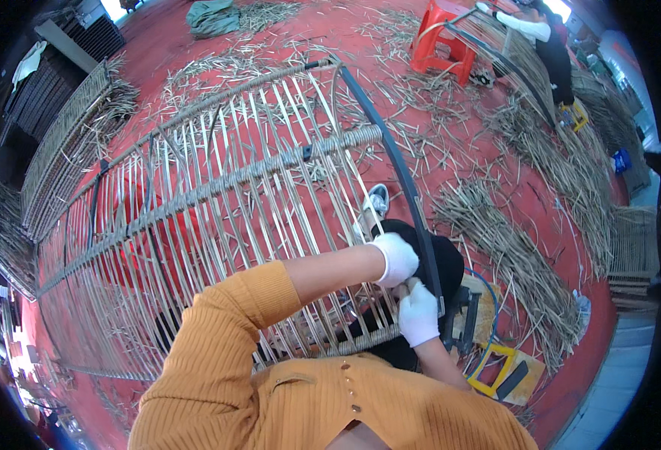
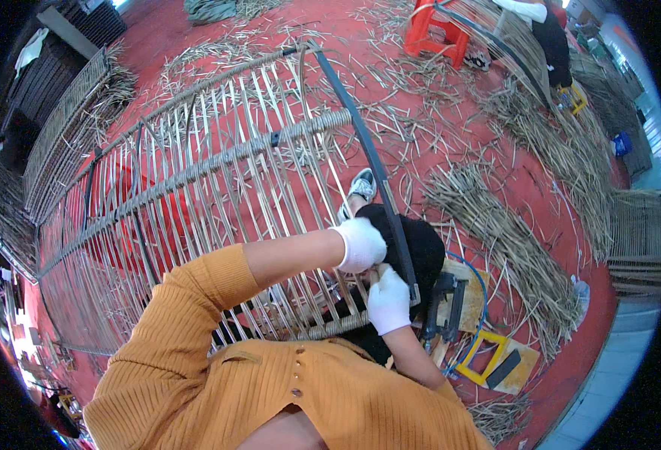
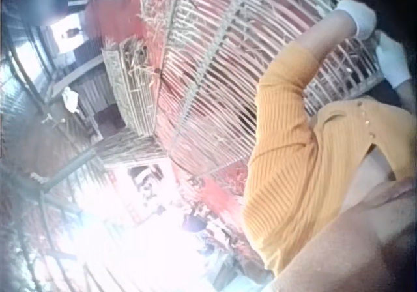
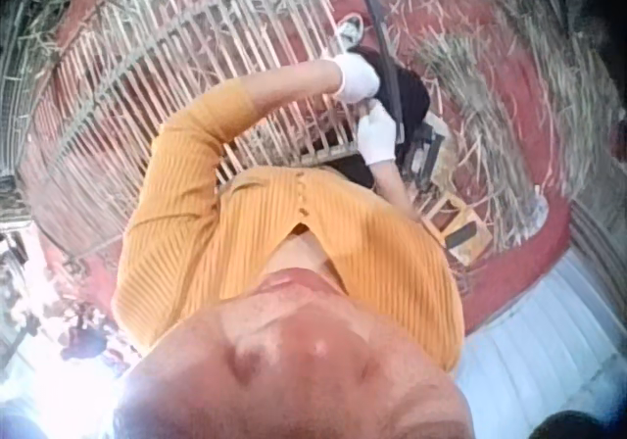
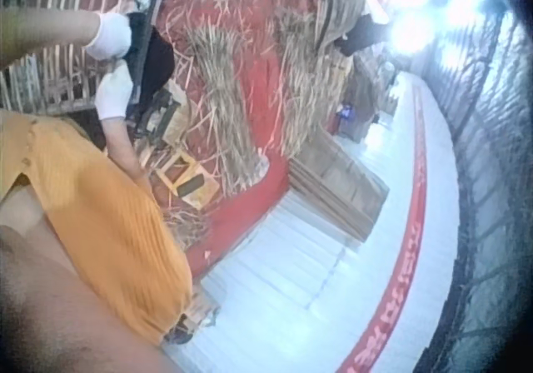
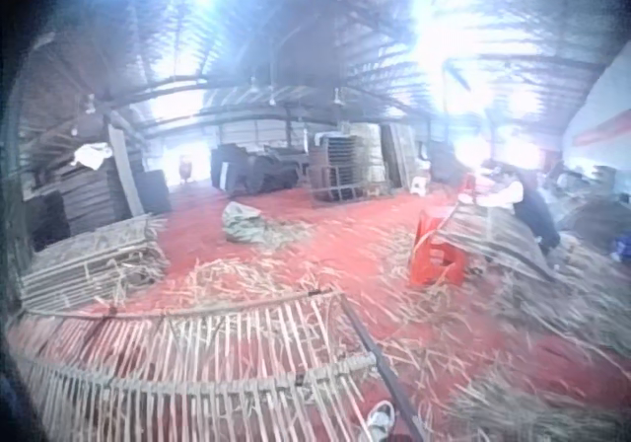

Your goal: The person weaves a basket by wrapping a flexible reed around a metal frame. They use a staple gun to secure the reed and pliers to trim excess material.

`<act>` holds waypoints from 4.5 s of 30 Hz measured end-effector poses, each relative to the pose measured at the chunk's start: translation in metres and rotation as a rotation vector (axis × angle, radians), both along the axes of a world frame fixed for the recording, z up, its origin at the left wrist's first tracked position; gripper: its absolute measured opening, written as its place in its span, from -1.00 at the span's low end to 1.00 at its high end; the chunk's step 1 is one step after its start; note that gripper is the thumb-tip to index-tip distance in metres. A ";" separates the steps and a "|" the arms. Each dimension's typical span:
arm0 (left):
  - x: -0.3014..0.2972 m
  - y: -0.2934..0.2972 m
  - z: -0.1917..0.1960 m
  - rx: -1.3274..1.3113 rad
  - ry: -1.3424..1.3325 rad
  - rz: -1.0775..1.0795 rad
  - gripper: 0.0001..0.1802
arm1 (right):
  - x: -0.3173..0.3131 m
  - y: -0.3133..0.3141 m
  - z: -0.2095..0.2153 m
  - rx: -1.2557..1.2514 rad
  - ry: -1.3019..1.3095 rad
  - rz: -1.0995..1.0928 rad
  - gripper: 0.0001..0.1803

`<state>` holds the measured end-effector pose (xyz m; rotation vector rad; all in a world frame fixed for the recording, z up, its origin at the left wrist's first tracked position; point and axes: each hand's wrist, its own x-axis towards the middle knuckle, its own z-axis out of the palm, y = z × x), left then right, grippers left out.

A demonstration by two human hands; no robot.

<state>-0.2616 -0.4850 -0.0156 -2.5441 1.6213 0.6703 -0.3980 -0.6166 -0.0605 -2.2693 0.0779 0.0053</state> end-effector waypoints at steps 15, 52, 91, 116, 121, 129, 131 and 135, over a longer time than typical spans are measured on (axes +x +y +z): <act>-0.044 -0.041 -0.018 0.119 0.212 -0.071 -0.73 | -0.056 -0.055 -0.057 0.676 0.577 -0.151 -0.62; 0.139 0.147 -0.005 -0.770 -0.039 1.043 -0.63 | 0.306 0.068 0.088 0.901 0.506 0.356 -0.72; 0.118 0.135 0.014 -0.688 -0.164 1.068 -0.66 | 0.404 0.118 0.032 0.662 0.370 0.463 -0.80; 0.145 0.127 0.019 -0.635 0.223 1.065 -0.55 | 0.247 0.045 0.065 -0.558 -0.510 0.266 -0.71; 0.173 0.144 0.008 -0.614 0.650 1.051 -0.56 | 0.231 0.063 0.032 -0.813 -0.627 0.351 -0.74; 0.141 0.125 0.023 -0.472 0.013 0.846 -0.45 | 0.317 0.073 0.068 0.091 0.043 0.561 -0.76; 0.119 0.113 0.019 -0.379 -0.296 0.929 -0.42 | 0.333 0.092 0.069 -0.037 -0.061 0.514 -0.75; 0.116 0.103 0.015 -0.409 -0.281 1.048 -0.38 | 0.322 0.072 0.052 0.533 0.217 0.332 -0.65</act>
